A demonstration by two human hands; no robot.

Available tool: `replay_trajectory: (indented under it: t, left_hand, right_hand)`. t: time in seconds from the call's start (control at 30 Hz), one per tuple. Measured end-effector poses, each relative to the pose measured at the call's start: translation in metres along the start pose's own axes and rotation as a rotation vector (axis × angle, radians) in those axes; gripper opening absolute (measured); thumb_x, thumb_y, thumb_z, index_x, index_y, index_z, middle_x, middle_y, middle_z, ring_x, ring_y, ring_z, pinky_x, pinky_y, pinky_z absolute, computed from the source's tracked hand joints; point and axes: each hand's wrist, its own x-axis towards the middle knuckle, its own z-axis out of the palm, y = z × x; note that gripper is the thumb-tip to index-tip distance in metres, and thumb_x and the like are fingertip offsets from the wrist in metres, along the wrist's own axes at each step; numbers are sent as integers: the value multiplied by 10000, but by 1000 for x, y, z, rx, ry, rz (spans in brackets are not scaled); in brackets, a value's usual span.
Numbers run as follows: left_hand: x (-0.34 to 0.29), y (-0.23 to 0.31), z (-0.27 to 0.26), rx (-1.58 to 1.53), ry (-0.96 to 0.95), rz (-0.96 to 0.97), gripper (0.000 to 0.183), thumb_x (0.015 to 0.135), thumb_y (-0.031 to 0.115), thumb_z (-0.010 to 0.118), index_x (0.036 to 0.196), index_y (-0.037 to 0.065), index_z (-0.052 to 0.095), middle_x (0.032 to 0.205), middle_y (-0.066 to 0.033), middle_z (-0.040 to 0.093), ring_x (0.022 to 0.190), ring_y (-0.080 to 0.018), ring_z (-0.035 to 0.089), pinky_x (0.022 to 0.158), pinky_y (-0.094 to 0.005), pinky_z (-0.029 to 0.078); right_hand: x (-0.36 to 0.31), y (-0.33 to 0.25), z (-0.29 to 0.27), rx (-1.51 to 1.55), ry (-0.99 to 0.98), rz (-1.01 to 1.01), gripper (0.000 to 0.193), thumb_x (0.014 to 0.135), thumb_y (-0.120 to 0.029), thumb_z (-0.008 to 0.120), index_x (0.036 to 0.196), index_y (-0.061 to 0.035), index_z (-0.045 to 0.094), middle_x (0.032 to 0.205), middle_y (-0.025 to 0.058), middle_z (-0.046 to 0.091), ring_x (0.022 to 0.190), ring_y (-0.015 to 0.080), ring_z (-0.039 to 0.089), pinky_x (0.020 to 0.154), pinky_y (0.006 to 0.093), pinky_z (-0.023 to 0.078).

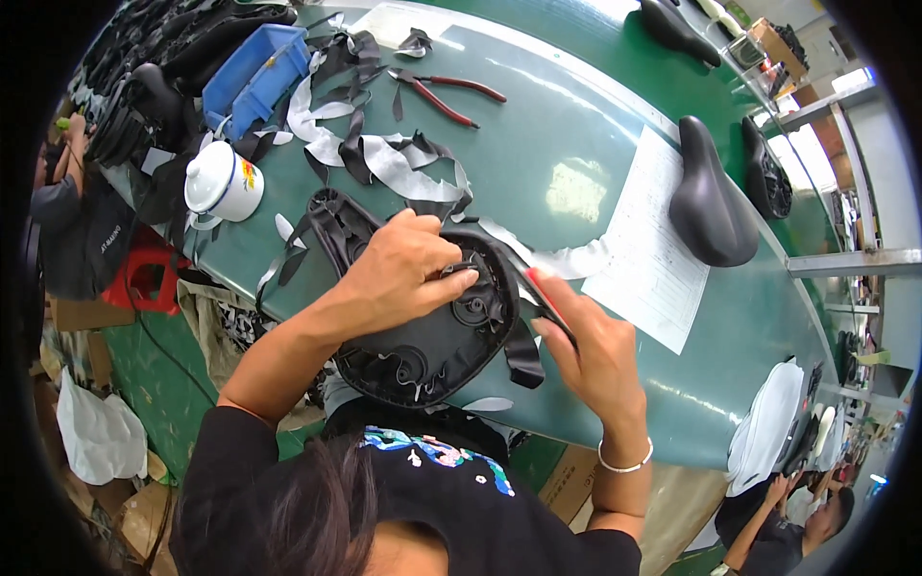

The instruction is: Trim and finish the fabric covering on bicycle seats using a utility knife.

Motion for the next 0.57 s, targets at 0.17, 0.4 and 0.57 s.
replay_trajectory:
  t: [0.17,0.4,0.57]
  left_hand:
    - [-2,-3,-7,-168,11,-41,236,829,214,621,701,15,617,633,-56,501,594,-162,425,628,-304,366]
    - [1,-13,-29,-1942,553,-294,175,880,162,565,767,37,515,638,17,471,691,-88,538,617,-232,392]
    - [7,17,-29,-625,266,-85,140,858,173,595,827,47,541,743,6,514,646,-149,485,628,-274,405]
  right_hand:
    - [13,-28,-11,-476,-385,98,523,808,-152,661,1307,-105,513,779,110,644,575,256,585,523,348,446]
    - [-68,-70,31,-327,-65,372,503,864,-196,613,1348,-159,480,576,55,496,445,256,502,425,371,373]
    - [-28,-41,14,-360,-43,255,499,867,-208,607,1345,-157,474,611,64,544,469,270,532,425,380,363]
